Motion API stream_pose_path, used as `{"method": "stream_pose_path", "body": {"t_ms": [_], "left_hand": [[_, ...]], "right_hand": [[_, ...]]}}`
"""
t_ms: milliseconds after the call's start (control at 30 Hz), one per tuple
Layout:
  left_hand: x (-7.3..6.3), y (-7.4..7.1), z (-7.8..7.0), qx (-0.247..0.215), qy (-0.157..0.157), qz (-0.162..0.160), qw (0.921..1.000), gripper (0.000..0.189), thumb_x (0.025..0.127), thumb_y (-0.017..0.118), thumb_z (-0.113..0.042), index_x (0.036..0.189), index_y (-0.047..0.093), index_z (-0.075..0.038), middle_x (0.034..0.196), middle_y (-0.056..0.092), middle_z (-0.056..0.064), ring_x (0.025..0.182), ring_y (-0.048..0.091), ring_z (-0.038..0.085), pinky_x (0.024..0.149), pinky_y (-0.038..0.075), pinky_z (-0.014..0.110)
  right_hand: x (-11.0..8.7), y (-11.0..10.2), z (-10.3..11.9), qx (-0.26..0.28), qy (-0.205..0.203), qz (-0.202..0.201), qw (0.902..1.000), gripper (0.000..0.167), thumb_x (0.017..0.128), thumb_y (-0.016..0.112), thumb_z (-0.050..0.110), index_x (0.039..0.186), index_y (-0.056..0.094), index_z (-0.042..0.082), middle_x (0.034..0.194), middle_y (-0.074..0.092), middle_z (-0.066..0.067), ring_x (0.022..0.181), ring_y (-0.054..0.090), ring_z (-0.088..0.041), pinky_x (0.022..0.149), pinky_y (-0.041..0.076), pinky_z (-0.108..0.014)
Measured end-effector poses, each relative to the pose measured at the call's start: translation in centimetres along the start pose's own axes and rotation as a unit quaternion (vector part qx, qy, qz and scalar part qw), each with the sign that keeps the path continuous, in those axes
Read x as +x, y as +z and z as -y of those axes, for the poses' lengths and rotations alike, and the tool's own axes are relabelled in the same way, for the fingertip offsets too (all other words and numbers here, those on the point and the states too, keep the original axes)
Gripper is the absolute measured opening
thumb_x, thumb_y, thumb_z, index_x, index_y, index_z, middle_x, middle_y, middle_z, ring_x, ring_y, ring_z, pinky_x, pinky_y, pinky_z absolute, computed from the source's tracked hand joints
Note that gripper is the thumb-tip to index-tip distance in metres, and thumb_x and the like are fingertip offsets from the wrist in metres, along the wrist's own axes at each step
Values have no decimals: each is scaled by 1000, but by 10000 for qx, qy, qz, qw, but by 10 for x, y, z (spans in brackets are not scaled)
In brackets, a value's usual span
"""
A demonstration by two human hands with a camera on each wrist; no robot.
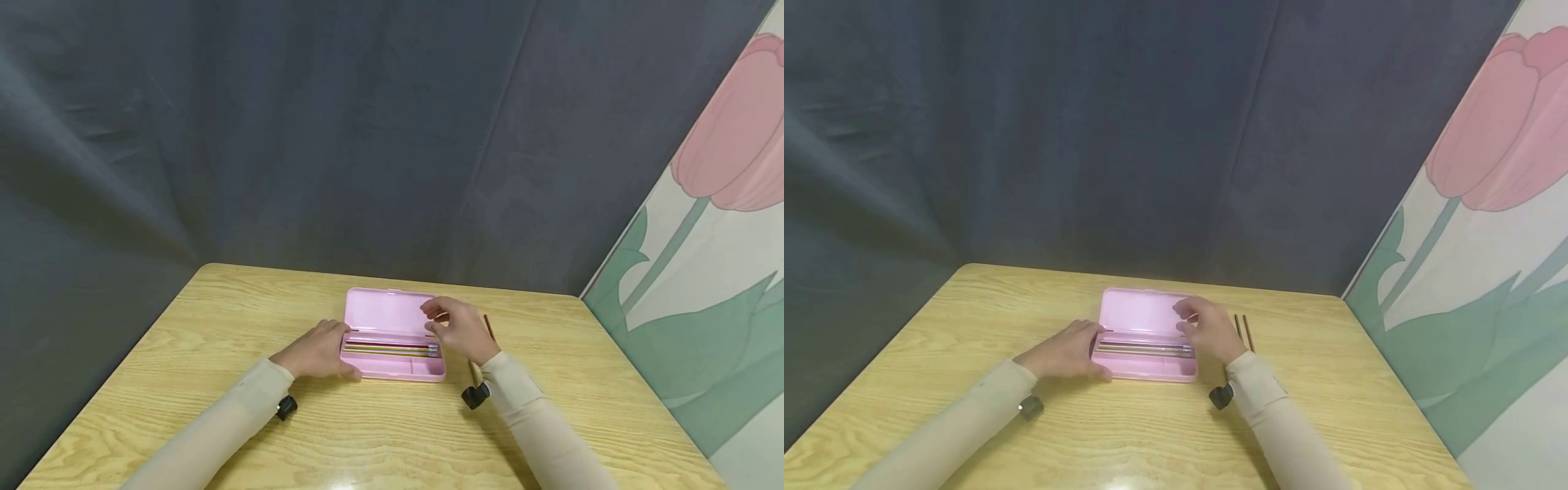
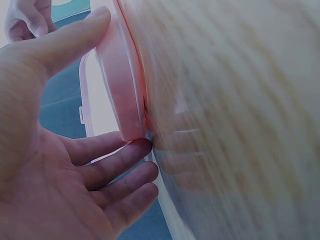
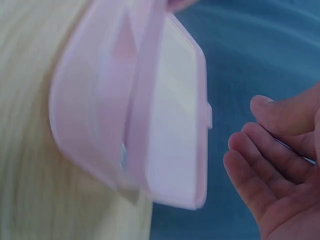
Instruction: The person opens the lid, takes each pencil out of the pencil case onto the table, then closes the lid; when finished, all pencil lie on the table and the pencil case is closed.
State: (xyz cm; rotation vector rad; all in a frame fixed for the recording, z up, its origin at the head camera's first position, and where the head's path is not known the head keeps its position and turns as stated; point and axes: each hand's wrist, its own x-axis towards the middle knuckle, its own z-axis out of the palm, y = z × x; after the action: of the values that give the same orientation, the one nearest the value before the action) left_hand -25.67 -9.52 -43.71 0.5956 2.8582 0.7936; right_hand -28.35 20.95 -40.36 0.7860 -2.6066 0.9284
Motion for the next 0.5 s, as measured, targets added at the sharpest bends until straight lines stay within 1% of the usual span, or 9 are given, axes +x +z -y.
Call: {"method": "stream_pose_path", "body": {"t_ms": [100,233,300,367,500], "left_hand": [[1,0,0,3,-8,5,10000,94,67,90,-54,138,55,-2,136,61,10,126,53,27,110,45,46],[1,0,0,9,-24,8,10000,94,66,90,-55,136,55,-3,134,61,9,124,54,25,108,46,46],[1,0,0,-6,-19,2,10000,92,66,90,-54,135,56,-3,132,62,8,122,54,25,107,46,45],[1,0,0,-21,-7,2,10000,91,66,91,-53,135,56,-4,131,62,8,120,54,24,106,47,45],[2,-1,2,-18,6,4,10000,91,67,90,-53,135,56,-4,131,62,8,121,54,25,106,47,45]], "right_hand": [[4,15,6,-21,-19,357,9994,25,87,74,-1,111,72,7,102,74,-8,93,74,-19,83,62,-36],[7,33,7,-234,-61,749,9969,22,89,72,-1,109,73,8,101,75,-5,91,73,-15,82,61,-34],[8,41,4,-352,-178,874,9954,20,89,73,0,107,74,8,100,76,-4,90,72,-14,80,61,-31],[8,47,3,-473,-198,985,9938,19,88,74,1,105,74,10,97,76,-1,87,71,-10,79,60,-26],[8,51,4,-609,-290,1153,9910,20,85,76,0,102,76,10,93,77,0,83,69,-6,76,59,-23]]}}
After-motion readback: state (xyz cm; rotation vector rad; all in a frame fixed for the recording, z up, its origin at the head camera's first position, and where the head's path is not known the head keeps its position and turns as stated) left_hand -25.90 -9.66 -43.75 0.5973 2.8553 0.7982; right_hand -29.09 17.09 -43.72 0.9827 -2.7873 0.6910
